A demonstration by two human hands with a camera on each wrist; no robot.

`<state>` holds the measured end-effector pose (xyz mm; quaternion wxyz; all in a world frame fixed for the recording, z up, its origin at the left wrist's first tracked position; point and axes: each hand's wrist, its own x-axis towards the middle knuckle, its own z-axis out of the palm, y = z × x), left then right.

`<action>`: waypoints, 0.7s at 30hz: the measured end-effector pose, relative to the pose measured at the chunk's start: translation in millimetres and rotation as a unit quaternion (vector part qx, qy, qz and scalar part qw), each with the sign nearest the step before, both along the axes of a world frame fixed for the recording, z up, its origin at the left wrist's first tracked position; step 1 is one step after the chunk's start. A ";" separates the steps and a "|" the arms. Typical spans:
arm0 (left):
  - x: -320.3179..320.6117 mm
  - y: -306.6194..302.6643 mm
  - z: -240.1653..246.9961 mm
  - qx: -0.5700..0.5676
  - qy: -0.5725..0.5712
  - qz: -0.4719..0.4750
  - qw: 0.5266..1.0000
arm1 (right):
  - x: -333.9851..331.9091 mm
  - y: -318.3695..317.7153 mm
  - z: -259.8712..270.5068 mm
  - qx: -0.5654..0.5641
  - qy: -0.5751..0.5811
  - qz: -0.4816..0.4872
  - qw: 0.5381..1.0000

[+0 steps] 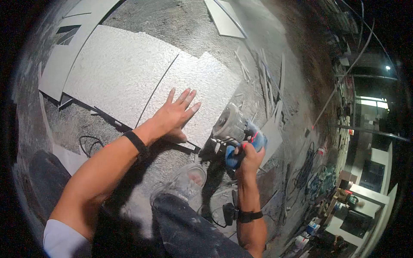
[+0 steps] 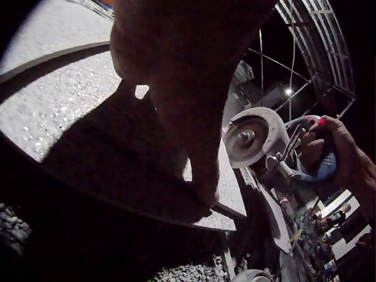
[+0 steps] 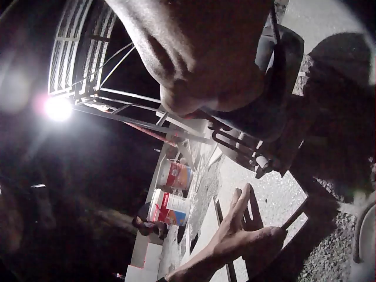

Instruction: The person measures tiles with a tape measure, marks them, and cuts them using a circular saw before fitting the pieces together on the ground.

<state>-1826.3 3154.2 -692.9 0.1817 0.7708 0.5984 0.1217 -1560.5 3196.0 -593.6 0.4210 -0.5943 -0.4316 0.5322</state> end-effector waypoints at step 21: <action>-0.3 -1.1 -5.6 0.019 -0.002 0.009 1.000 | 0.3 -21.2 5.4 -0.031 0.012 0.007 0.999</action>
